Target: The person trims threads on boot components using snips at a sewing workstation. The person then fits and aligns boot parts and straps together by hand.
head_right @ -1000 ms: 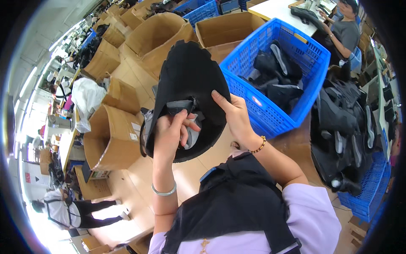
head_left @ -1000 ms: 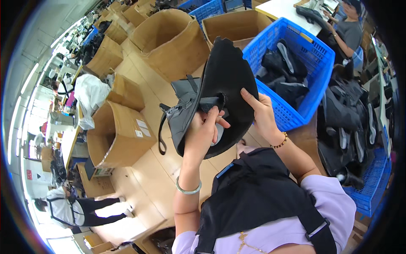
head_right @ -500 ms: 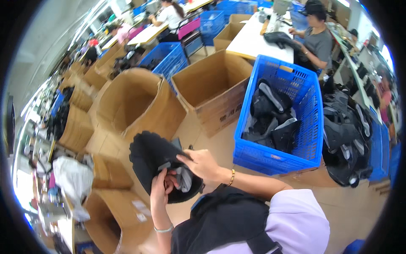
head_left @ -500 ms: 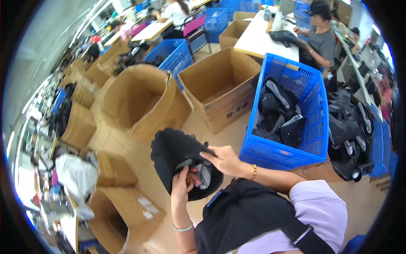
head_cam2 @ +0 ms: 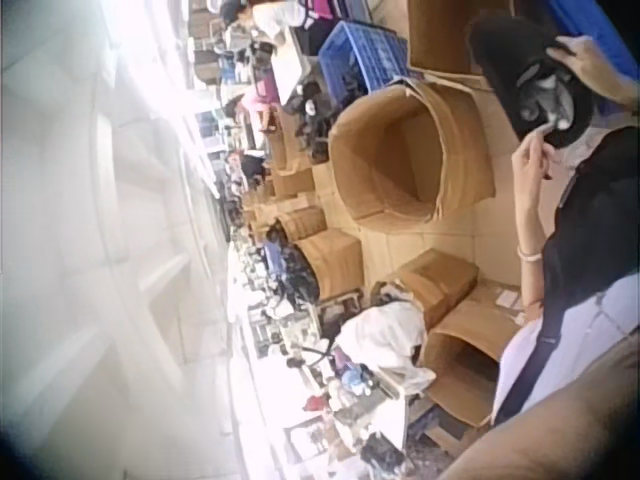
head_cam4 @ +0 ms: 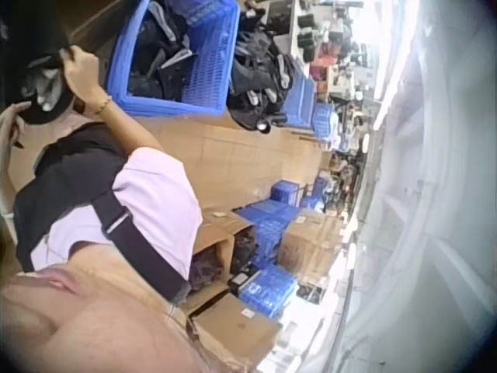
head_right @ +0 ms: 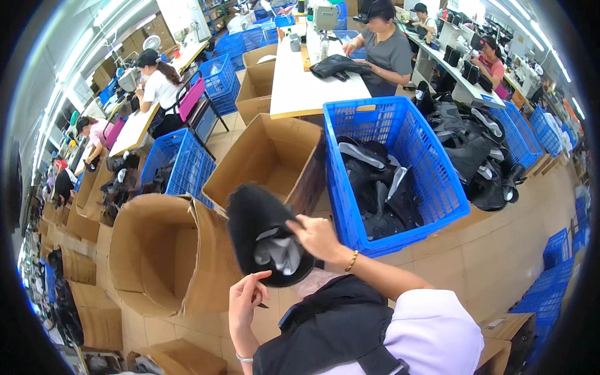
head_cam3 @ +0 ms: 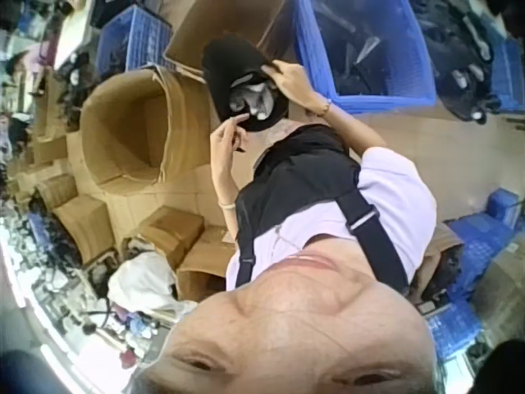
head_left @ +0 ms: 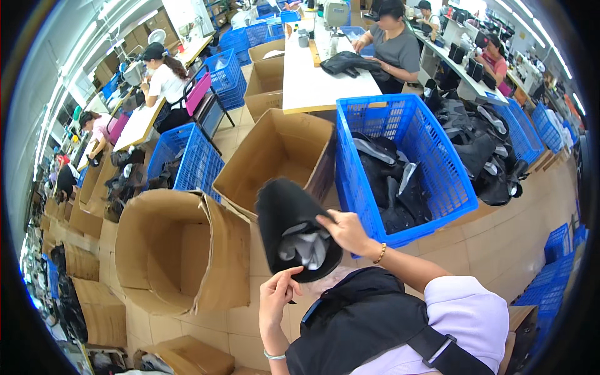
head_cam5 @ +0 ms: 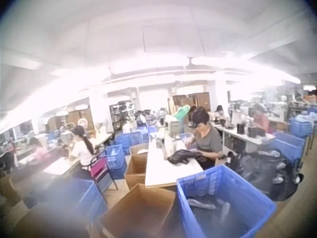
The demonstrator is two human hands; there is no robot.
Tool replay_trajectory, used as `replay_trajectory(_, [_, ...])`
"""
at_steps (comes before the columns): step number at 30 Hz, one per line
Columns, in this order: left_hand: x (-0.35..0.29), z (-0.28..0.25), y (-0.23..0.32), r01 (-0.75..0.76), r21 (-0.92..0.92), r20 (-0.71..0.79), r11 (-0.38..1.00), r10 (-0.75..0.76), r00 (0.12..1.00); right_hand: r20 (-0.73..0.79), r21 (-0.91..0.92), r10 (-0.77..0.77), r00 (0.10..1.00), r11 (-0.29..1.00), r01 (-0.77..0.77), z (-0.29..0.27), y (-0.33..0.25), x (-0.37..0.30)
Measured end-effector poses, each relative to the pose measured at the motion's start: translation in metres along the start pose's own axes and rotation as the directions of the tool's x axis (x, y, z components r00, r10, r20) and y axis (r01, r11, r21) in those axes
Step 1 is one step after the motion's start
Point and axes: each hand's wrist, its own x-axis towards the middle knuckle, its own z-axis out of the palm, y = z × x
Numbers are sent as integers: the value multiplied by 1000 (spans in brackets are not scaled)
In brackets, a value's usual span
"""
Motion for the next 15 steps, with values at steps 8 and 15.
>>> replay_trajectory(8, [152,-139,-55,119,130,-375,984,-62,925,-204,-114,135,970,980,-161,24,49,134])
replay_trajectory(15, [288,-181,-177,322,598,-316,734,-153,936,-300,-71,132,945,985,-160,51,54,201])
